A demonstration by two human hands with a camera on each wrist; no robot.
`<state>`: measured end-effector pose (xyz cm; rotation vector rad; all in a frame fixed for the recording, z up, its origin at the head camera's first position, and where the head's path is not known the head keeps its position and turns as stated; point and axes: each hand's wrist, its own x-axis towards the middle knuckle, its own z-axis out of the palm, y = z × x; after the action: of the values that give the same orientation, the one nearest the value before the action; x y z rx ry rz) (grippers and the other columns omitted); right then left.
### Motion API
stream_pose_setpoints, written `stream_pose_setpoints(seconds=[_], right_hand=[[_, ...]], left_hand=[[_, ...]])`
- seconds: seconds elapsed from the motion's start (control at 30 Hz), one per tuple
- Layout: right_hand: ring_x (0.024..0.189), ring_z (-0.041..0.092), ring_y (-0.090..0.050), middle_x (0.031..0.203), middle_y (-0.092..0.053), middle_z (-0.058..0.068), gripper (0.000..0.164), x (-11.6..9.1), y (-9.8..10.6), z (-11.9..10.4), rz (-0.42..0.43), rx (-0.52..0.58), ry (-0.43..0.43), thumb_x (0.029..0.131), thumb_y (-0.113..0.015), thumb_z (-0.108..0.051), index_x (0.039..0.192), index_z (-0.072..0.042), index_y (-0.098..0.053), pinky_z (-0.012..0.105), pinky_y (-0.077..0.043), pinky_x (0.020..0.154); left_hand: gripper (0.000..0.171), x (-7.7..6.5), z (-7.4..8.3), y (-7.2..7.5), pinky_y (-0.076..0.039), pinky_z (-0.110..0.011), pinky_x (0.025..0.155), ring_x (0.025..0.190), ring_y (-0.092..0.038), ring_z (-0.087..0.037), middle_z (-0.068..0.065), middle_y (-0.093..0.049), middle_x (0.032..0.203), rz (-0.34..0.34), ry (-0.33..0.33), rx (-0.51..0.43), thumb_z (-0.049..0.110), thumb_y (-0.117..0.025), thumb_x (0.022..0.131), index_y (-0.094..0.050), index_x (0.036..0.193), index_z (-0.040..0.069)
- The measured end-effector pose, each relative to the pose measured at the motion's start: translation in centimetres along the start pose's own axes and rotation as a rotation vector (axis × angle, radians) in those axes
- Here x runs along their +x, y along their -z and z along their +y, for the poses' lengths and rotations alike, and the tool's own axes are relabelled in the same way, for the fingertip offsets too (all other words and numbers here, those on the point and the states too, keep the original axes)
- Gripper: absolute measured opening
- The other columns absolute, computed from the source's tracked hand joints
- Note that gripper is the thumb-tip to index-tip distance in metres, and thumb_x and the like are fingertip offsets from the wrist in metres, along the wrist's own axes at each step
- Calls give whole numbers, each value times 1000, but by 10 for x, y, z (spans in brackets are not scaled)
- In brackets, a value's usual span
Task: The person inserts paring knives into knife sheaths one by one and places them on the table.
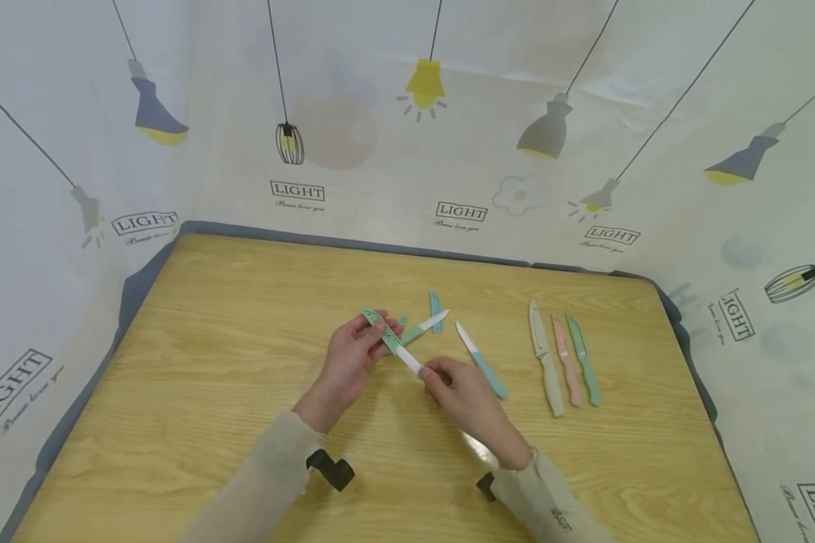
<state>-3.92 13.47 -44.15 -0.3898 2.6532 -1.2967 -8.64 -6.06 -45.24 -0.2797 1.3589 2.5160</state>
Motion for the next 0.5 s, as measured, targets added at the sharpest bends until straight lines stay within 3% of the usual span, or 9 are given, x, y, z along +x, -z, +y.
stream_pose_setpoints(seconds=[0.27,0.37,0.5], right_hand=[[51,7,-51,68,-64,3,24,2,-2,-3,18,8,11,99,-54,-27,96,-9,-69,20,-42,39],[51,6,-52,67,-63,-1,22,3,-2,-5,21,8,13,99,-55,-26,96,-9,-69,21,-44,40],[51,6,-52,66,-60,-9,21,5,-2,-6,28,9,17,99,-55,-24,96,-8,-69,21,-44,40]], left_hand=[[31,-4,1,-3,-50,-31,94,117,-56,-32,-29,-50,126,0,-9,-15,5,-47,101,-47,129,-8],[31,-4,1,-3,-50,-31,94,115,-57,-31,-33,-46,130,2,-12,-26,4,-47,101,-47,129,-8],[31,-4,1,-4,-50,-32,94,114,-59,-30,-29,-51,125,3,-19,-21,4,-48,100,-47,129,-8]])
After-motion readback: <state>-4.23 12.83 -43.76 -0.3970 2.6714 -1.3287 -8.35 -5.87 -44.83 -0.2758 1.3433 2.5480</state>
